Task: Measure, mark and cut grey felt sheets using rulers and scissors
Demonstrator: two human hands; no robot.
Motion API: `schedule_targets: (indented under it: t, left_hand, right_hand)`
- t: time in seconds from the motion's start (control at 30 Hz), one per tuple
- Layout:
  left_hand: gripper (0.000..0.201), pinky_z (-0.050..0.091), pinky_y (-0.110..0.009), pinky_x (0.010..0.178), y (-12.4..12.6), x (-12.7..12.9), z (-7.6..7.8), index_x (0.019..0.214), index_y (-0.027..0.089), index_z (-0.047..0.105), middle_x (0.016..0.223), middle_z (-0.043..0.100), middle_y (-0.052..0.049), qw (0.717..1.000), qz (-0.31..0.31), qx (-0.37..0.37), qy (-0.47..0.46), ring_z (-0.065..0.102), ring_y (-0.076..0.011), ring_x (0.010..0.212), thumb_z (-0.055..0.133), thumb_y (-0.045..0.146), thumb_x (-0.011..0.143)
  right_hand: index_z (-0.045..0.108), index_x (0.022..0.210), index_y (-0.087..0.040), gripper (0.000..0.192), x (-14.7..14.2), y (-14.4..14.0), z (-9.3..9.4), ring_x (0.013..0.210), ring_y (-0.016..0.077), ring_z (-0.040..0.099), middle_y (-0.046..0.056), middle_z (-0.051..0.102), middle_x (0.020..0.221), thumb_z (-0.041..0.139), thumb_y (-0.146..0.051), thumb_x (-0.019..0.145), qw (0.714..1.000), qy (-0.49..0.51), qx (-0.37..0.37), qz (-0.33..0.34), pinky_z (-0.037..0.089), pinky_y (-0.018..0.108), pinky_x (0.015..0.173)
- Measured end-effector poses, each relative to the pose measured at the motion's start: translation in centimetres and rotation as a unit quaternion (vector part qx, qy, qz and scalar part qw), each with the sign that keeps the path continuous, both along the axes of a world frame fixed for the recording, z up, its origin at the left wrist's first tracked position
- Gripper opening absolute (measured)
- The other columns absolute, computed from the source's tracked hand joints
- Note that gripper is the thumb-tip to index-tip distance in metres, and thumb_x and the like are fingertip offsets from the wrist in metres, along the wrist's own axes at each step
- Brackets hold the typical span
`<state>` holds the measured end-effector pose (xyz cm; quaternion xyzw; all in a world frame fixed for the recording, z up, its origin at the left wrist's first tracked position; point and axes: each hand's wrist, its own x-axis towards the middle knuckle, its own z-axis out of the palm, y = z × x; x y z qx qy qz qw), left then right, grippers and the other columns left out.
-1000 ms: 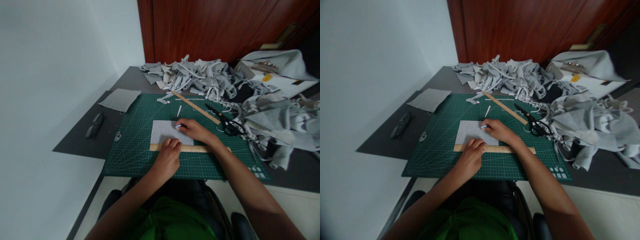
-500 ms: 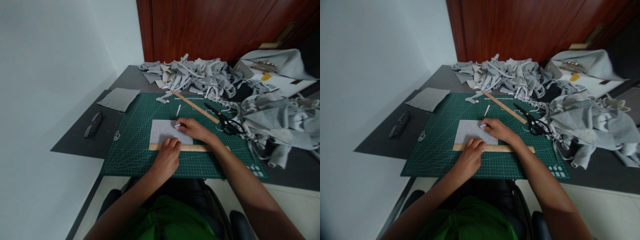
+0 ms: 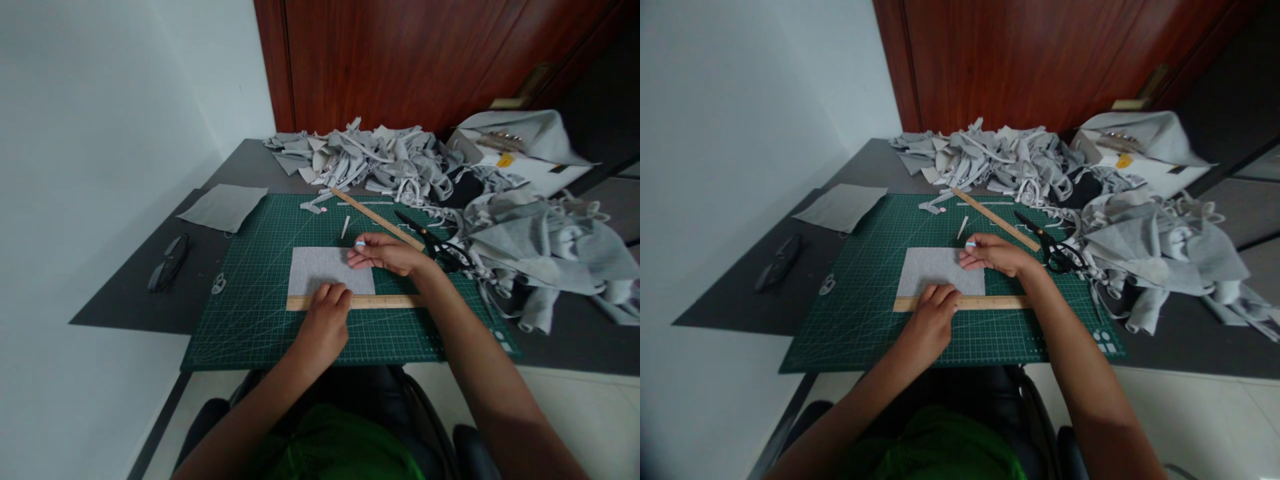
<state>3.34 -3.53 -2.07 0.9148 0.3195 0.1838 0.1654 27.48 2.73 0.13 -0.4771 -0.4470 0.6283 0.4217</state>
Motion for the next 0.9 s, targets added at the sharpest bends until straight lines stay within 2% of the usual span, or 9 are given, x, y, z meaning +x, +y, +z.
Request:
schedule_targets:
  t: [0.13,0.3,0.4,0.47,0.57,0.63,0.7,0.8,0.9]
  left_hand:
    - [0.029,0.052,-0.046,0.103,0.0,-0.1,0.0,0.109,0.015,0.064,0.119,0.063,-0.008,1.0,-0.003,0.0,-0.01,0.053,-0.0261,0.109,0.046,-0.003,0.094]
    - [0.028,0.052,-0.048,0.104,0.1,-0.2,0.0,0.111,0.015,0.066,0.12,0.065,-0.009,1.0,-0.001,0.012,-0.018,0.055,-0.0267,0.11,0.047,0.0,0.097]
    - [0.03,0.053,-0.049,0.103,0.1,-0.2,0.0,0.116,0.015,0.067,0.121,0.066,-0.01,1.0,-0.003,0.017,-0.018,0.055,-0.0273,0.111,0.048,0.001,0.097]
    - [0.033,0.054,-0.05,0.102,0.1,-0.2,-0.1,0.119,0.014,0.067,0.122,0.066,-0.01,1.0,-0.004,0.023,-0.019,0.055,-0.0273,0.111,0.048,0.0,0.096]
    - [0.036,0.054,-0.048,0.101,0.1,-0.3,-0.3,0.121,0.014,0.068,0.123,0.067,-0.01,0.999,-0.005,0.033,-0.023,0.055,-0.0269,0.111,0.049,-0.002,0.094]
    - [0.038,0.055,-0.048,0.1,0.1,-0.4,-0.4,0.122,0.014,0.068,0.123,0.067,-0.009,0.999,-0.006,0.039,-0.023,0.056,-0.0267,0.109,0.05,-0.003,0.093]
    - [0.039,0.055,-0.047,0.1,0.1,-0.4,-0.5,0.123,0.013,0.068,0.124,0.067,-0.009,0.999,-0.007,0.044,-0.022,0.056,-0.0267,0.109,0.051,-0.003,0.092]
    - [0.039,0.055,-0.047,0.1,0.1,-0.5,-0.4,0.123,0.013,0.068,0.125,0.067,-0.009,0.999,-0.007,0.041,-0.023,0.056,-0.0267,0.109,0.052,-0.004,0.092]
    - [0.039,0.056,-0.047,0.101,0.1,-0.5,-0.2,0.123,0.013,0.069,0.124,0.068,-0.009,0.999,-0.006,0.035,-0.023,0.056,-0.0267,0.11,0.052,-0.003,0.092]
  right_hand:
    - [0.061,0.083,-0.021,0.018,1.2,1.3,-1.2,0.076,0.0127,0.075,0.001,0.074,0.08,0.073,-0.01,0.092,0.984,0.014,0.011,-0.178,0.066,0.026,0.081]
    - [0.06,0.086,-0.022,0.017,3.0,1.9,-0.7,0.081,0.0146,0.077,0.001,0.074,0.084,0.068,-0.011,0.096,0.971,0.031,0.042,-0.234,0.066,0.032,0.089]
    - [0.062,0.09,-0.021,0.014,2.1,1.2,0.2,0.087,0.0162,0.079,0.003,0.078,0.091,0.061,-0.011,0.1,0.978,0.066,0.043,-0.195,0.066,0.034,0.091]
    - [0.063,0.091,-0.02,0.013,0.7,0.7,0.5,0.092,0.0166,0.079,0.004,0.08,0.096,0.06,-0.012,0.101,0.986,0.103,0.034,-0.125,0.065,0.034,0.093]
    - [0.063,0.09,-0.019,0.01,-1.5,0.2,0.1,0.1,0.02,0.08,0.009,0.081,0.105,0.069,-0.016,0.097,0.991,0.13,-0.012,0.005,0.064,0.037,0.096]
    - [0.064,0.089,-0.017,0.012,-2.5,0.2,-0.4,0.1,0.0199,0.08,0.01,0.082,0.105,0.074,-0.014,0.093,0.991,0.121,-0.05,0.038,0.064,0.035,0.095]
    - [0.064,0.087,-0.017,0.013,-2.8,0.5,-1.0,0.094,0.0182,0.08,0.01,0.082,0.098,0.072,-0.008,0.093,0.992,0.112,-0.055,-0.022,0.065,0.032,0.092]
    - [0.062,0.084,-0.019,0.022,-2.0,1.4,-1.4,0.086,0.014,0.079,0.005,0.08,0.087,0.062,0.001,0.094,0.979,0.114,-0.008,-0.171,0.065,0.027,0.089]
    - [0.059,0.084,-0.022,0.026,0.0,2.2,-1.1,0.081,0.0105,0.077,0.0,0.078,0.082,0.057,0.001,0.095,0.965,0.121,0.024,-0.229,0.065,0.023,0.083]
